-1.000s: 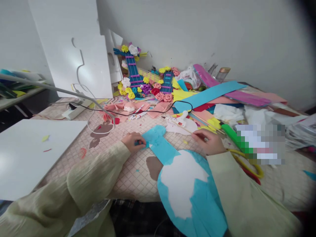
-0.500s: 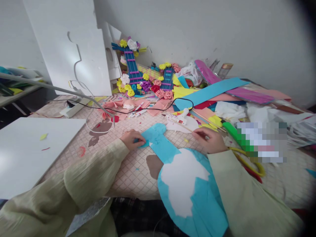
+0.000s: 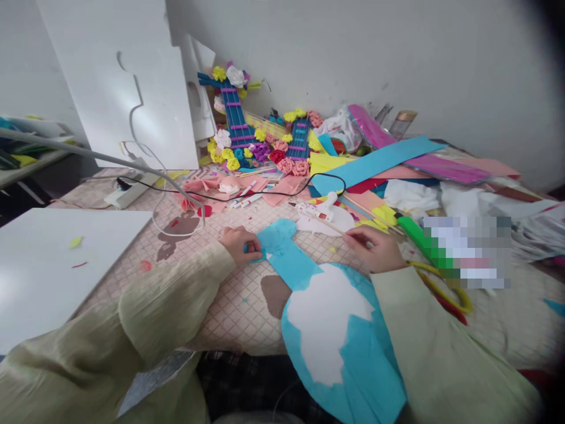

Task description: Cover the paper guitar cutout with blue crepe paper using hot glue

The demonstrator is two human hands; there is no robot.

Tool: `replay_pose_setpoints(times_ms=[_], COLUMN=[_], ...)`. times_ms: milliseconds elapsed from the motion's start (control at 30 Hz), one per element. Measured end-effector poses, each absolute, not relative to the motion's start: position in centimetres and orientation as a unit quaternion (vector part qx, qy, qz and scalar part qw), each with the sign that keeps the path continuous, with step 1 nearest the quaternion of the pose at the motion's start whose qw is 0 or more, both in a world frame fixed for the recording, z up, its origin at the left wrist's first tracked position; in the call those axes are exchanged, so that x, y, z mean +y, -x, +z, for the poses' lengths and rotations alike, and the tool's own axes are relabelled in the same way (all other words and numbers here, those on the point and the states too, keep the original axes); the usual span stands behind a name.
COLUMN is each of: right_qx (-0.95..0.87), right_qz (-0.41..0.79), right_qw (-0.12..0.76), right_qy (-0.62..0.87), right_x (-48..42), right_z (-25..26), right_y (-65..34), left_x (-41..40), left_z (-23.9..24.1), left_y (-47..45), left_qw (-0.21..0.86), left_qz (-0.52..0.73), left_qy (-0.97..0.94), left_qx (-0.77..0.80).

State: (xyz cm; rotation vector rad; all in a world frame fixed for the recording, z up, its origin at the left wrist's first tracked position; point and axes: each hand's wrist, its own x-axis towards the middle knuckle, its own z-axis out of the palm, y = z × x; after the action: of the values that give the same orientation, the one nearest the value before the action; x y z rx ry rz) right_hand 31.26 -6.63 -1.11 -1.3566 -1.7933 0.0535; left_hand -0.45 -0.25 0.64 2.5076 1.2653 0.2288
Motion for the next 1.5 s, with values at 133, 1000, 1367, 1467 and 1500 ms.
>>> replay_pose_setpoints(times_ms=[133, 1000, 1367, 1467, 1500], right_qx=[-0.720, -0.714, -0.713, -0.714, -0.715], right_qz=[0.020, 0.011, 0.019, 0.019, 0.020], right_qw=[0.436, 0.445, 0.443, 0.441, 0.440], right_qy=[0.540, 0.539, 0.543, 0.543, 0.544], right_x=[-6.6, -6.7, -6.8, -6.8, -6.8], right_z=[-1.1, -1.2, -0.9, -0.9, -0.9], right_y=[-31.3, -31.4, -31.3, -31.3, -31.3], left_x=[-0.3, -1.4, -2.2, -2.4, -2.5], left_z=[0.8, 1.7, 1.1, 0.9, 0.8], left_y=[0.2, -0.9, -1.8, -1.8, -1.8], left_qw=[0.156, 0.138, 0.091, 0.071, 0.067], left_qz=[0.054, 0.016, 0.036, 0.038, 0.041], left_qy=[-0.876, -0.855, -0.846, -0.851, -0.853], left_qx=[0.454, 0.500, 0.524, 0.519, 0.516])
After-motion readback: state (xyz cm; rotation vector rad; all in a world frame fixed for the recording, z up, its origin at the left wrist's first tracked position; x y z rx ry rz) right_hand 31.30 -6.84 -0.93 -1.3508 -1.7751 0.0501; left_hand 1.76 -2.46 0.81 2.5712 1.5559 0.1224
